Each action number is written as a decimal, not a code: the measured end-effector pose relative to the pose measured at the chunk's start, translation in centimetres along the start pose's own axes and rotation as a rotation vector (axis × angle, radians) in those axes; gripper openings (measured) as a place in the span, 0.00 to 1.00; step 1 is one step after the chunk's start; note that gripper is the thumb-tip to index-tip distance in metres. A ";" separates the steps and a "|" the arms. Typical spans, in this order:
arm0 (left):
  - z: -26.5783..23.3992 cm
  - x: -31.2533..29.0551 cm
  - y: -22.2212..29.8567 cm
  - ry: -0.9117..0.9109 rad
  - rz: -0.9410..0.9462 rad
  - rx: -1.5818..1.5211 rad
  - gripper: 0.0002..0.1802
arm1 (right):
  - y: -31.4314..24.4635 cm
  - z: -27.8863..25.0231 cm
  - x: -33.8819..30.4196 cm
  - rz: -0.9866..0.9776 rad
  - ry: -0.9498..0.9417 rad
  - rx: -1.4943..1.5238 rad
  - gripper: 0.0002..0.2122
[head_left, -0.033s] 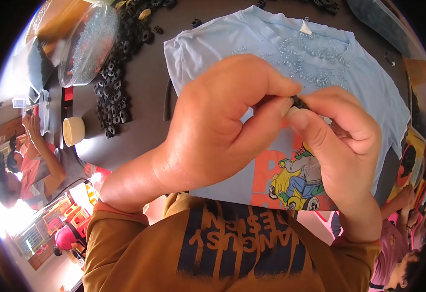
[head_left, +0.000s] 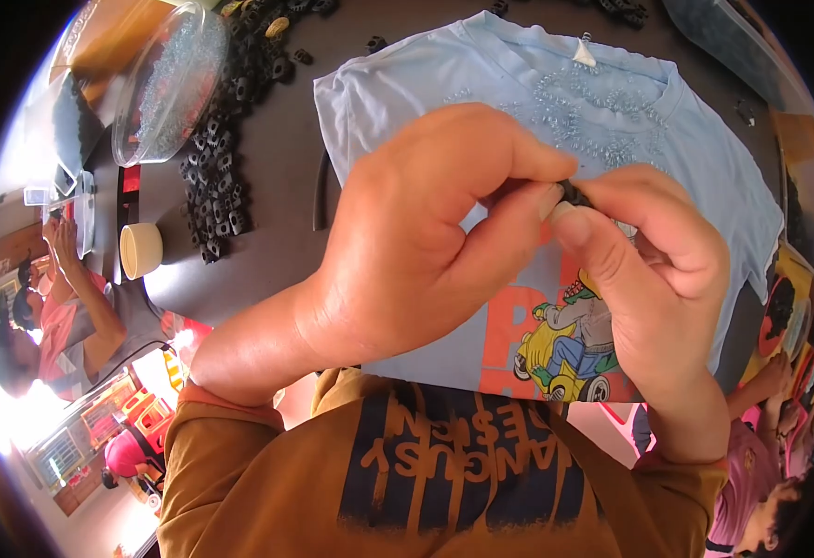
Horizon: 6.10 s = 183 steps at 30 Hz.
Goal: Manual assembly of small black plastic components, possibly for garments, at a workshop table.
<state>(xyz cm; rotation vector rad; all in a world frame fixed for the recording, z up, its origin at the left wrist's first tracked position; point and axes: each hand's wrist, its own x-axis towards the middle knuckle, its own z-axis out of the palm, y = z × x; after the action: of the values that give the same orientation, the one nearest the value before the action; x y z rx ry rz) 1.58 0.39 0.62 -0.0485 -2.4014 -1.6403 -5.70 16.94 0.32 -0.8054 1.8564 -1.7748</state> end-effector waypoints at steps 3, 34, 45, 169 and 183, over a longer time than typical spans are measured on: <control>-0.1 0.1 0.9 -0.007 -0.162 -0.203 0.11 | 0.0 -0.1 -0.1 -0.107 0.008 -0.107 0.06; 0.4 0.3 -0.6 0.125 0.395 0.373 0.29 | 0.0 -0.6 1.2 0.174 0.081 0.388 0.06; 0.7 -0.2 -1.6 0.004 0.648 0.378 0.19 | -3.5 -17.4 12.5 -0.160 0.654 -0.770 0.18; -1.9 1.6 -0.8 0.029 0.292 0.011 0.02 | 1.7 -1.0 2.8 0.017 -0.171 0.211 0.12; -10.7 2.9 -6.7 0.190 -0.123 1.079 0.12 | 1.1 -1.0 3.3 -0.009 -0.144 0.254 0.10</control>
<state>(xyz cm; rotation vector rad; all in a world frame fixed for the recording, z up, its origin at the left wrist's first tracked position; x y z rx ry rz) -0.43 -12.29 -1.22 0.4133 -2.8067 -0.1871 -8.88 15.44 -0.48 -0.8202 1.5013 -1.8583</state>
